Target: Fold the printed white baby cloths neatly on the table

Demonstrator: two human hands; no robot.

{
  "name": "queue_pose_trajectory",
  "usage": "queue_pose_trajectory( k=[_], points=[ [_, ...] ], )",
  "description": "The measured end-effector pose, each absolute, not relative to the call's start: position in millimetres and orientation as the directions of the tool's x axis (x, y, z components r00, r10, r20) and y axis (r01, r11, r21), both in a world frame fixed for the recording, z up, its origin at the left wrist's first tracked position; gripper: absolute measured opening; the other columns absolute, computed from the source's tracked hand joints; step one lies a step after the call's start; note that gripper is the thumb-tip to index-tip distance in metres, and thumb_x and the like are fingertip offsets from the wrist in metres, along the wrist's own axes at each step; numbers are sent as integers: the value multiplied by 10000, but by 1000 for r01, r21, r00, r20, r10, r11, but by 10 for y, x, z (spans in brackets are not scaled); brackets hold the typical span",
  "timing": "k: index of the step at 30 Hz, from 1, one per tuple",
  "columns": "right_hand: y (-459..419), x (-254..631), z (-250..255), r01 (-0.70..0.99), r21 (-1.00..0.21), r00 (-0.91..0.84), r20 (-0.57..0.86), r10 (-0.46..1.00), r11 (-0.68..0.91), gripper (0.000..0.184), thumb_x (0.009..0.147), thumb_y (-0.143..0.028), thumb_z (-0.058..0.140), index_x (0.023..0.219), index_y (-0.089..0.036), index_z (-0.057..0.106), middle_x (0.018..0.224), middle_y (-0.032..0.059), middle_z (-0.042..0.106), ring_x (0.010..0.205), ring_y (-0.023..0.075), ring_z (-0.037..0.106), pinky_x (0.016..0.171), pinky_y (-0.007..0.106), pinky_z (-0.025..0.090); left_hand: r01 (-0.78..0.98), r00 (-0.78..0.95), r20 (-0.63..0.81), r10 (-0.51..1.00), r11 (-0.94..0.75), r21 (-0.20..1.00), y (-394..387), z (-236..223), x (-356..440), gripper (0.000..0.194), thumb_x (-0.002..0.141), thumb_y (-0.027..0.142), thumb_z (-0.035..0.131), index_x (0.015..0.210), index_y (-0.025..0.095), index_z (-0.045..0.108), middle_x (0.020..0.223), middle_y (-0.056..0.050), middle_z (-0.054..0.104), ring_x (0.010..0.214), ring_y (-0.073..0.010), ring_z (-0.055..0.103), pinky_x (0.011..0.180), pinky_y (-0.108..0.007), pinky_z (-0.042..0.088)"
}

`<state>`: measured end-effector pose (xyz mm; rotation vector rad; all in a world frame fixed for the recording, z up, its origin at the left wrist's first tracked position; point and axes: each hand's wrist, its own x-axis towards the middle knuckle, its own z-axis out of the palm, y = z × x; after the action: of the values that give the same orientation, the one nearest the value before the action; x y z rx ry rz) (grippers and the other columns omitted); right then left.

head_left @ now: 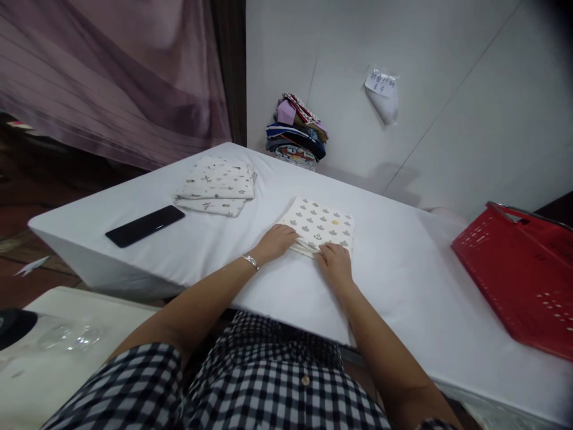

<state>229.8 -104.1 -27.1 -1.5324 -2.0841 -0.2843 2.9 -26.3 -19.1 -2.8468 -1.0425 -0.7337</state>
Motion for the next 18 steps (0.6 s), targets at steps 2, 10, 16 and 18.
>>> queue_pose_trajectory(
  k=[2, 10, 16, 18],
  points=[
    [-1041, 2280, -254, 938, -127, -211, 523, 826, 321, 212, 912, -308, 516, 1023, -205, 664, 1020, 70, 657, 917, 226, 522, 833, 358, 342, 620, 666, 442, 600, -775, 118, -256, -195, 42, 262, 944, 258, 411, 1055, 207, 643, 1028, -59, 657, 996, -204, 568, 876, -377, 423],
    [-1029, 2252, -177, 954, -119, -201, 430, 880, 276, 223, 931, -310, 487, 977, -208, 680, 993, 57, 650, 919, 197, 515, 822, 317, 312, 603, 737, 422, 529, -796, -56, -232, -160, 33, 224, 938, 234, 447, 1092, 177, 599, 998, -54, 655, 937, -187, 561, 829, -332, 403],
    [-1008, 2267, -207, 948, -160, -173, 466, 868, 275, 251, 937, -335, 474, 957, -209, 690, 961, 49, 651, 886, 184, 511, 808, 304, 309, 577, 764, 474, 438, -793, -196, -120, -11, 110, 229, 921, 111, 420, 1024, 171, 615, 912, -55, 649, 884, -184, 550, 812, -334, 373],
    [-1007, 2266, -241, 952, -147, -161, 505, 848, 268, 253, 939, -336, 474, 966, -207, 690, 972, 53, 653, 892, 187, 511, 813, 306, 310, 571, 760, 494, 422, -797, -197, -108, -29, 106, 246, 925, 112, 411, 1040, 177, 618, 917, -52, 651, 895, -182, 548, 824, -334, 373]
  ],
)
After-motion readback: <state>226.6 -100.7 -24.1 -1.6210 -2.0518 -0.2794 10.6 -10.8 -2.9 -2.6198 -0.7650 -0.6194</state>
